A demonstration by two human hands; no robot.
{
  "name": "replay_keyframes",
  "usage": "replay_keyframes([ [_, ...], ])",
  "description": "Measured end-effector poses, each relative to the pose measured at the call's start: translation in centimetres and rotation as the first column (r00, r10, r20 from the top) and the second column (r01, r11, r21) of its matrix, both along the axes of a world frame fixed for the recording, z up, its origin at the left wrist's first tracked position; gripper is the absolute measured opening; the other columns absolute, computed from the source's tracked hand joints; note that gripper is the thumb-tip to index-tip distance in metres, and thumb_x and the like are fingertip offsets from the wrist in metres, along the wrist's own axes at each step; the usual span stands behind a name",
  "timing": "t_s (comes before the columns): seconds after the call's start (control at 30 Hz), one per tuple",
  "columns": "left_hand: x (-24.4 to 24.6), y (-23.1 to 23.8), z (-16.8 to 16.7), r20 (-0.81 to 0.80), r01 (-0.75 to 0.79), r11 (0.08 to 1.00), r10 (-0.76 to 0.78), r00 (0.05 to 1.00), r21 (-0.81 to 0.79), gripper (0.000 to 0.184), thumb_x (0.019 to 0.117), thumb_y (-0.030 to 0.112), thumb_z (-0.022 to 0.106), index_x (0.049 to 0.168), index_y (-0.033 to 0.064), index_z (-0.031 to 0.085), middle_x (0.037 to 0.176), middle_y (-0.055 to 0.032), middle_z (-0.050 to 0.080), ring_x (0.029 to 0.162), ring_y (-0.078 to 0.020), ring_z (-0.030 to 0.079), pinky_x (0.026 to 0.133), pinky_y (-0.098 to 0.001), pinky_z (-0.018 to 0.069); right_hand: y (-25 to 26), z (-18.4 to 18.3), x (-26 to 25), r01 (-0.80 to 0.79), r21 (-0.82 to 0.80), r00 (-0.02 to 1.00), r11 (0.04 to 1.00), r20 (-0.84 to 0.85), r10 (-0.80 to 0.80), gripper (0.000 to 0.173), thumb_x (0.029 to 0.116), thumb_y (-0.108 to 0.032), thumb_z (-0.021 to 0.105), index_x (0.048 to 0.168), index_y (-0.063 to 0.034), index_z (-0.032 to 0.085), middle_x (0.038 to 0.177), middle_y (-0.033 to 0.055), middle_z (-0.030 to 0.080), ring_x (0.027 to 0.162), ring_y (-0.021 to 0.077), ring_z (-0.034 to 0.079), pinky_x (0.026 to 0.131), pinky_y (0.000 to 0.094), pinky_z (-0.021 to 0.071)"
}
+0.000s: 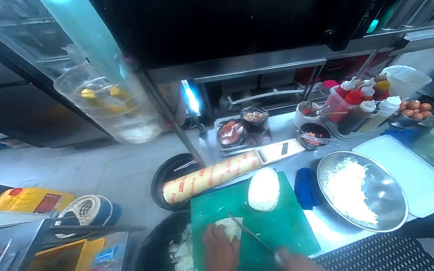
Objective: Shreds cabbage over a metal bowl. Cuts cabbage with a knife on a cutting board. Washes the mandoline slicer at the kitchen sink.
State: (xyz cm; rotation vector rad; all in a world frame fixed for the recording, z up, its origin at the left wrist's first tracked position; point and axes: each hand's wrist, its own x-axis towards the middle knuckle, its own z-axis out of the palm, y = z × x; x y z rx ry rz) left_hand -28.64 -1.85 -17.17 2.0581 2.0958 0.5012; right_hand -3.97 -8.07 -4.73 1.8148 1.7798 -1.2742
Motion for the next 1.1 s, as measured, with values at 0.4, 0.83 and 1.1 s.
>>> replay_keyframes([
  [0.4,-1.8,-1.2,-1.7,0.206,-0.001,0.997,-0.015,0.978,0.073,0.05,0.0831,0.035,0.069,0.121,0.0032,0.06,0.146,-0.0261,0.045,0.137,-0.0403,0.046,0.107,-0.0484,0.0493,1.5,-11.0,-5.9,0.094,0.054,0.995,0.994,0.01,-0.095,0.047,0.1025,-0.04,0.05,0.143,-0.0172,0.041,0.096,0.0182,0.071,0.088,0.0418,0.073,0.073,0.0642,0.0585],
  [0.83,-7.4,-3.1,-0.9,0.831,-0.182,0.855,0.516,0.21,-0.485,0.067,0.0892,0.032,0.079,0.141,0.0066,0.045,0.123,-0.0234,0.063,0.101,-0.0347,0.07,0.076,-0.0546,0.0631,-2.3,-7.7,2.3,0.026,0.201,0.997,0.979,-0.082,-0.009,0.052,0.1023,-0.051,0.051,0.143,-0.0188,0.05,0.094,0.0171,0.072,0.086,0.0403,0.072,0.074,0.0652,0.0575],
  [1.1,-7.1,-3.9,-0.2,0.856,-0.137,0.857,0.51,0.084,-0.497,0.063,0.0887,0.021,0.08,0.141,0.0065,0.047,0.124,-0.0241,0.064,0.101,-0.0382,0.071,0.078,-0.0553,0.0644,-1.6,-9.5,1.7,0.108,0.219,0.992,0.97,0.037,-0.118,0.056,0.0996,-0.055,0.052,0.145,-0.0239,0.049,0.098,0.0157,0.074,0.09,0.0403,0.073,0.075,0.0659,0.0575],
])
